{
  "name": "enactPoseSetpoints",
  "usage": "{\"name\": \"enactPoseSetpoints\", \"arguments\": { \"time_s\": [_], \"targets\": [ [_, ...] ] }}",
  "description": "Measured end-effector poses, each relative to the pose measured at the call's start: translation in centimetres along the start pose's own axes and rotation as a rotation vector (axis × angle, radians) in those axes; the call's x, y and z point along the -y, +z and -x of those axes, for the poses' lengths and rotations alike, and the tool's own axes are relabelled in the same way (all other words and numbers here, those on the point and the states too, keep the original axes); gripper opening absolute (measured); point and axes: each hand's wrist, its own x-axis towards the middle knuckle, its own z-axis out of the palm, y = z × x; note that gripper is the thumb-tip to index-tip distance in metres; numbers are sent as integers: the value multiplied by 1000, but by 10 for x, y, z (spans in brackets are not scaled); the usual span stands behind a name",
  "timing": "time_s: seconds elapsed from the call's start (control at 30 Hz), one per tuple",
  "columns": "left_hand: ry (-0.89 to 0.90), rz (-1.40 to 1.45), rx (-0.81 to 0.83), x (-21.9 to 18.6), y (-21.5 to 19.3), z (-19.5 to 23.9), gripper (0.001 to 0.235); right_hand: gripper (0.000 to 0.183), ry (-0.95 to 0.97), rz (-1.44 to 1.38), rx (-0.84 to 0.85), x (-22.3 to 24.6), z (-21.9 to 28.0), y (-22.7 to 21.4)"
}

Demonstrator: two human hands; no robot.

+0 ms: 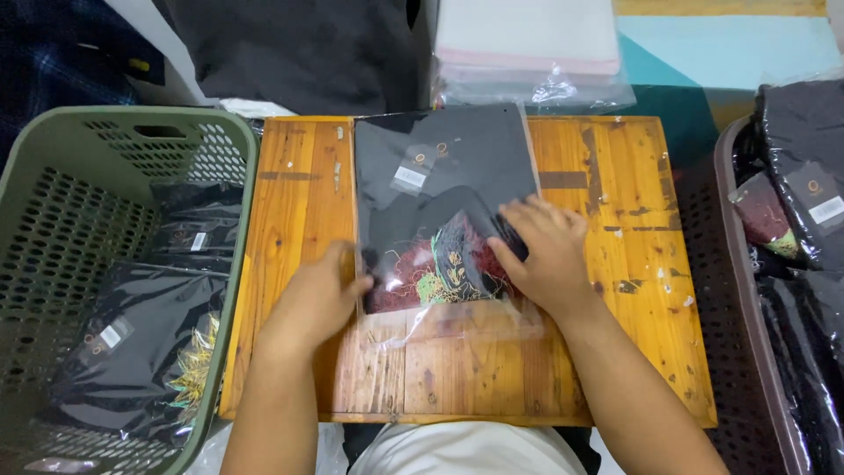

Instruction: Packaging folded shirts into clear plastic bags at a workstation.

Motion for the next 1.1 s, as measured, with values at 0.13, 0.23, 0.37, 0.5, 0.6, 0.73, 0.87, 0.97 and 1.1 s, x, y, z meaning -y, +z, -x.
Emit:
{"name": "enactPoseSetpoints", "arguments": {
  "time_s": [0.13, 0.23, 0.37, 0.5, 0.6, 0.73, 0.87, 0.97, 1.1],
  "targets": [
    [30, 73, 139, 10, 12, 28, 63, 17, -412, -321, -22, 30, 0, -1],
    [49, 138, 120, 28, 27, 32, 61, 19, -567, -394, 213, 63, 7, 3],
    [117, 414, 17, 52, 49, 40, 44, 25, -712, -381, 414, 109, 22, 15],
    [131, 640, -89, 72, 73, 39, 19, 45, -662, -398, 415, 129, 34, 38],
    [120, 995, -33, 75, 78, 41, 17, 38, -665, -353, 441, 135, 37, 41],
    [231, 1111, -39, 80, 86, 38, 25, 17, -641, -450, 394, 138, 32, 26],
    [355, 966, -147, 65, 73, 46, 33, 25, -430, -652, 528, 137, 25, 14],
    [407, 848, -325, 62, 81, 38, 18, 24, -347, -724, 544, 136, 22, 12],
    [396, 837, -406, 65, 86, 38, 11, 18, -218, -841, 555, 142, 15, -2]
  ]
}}
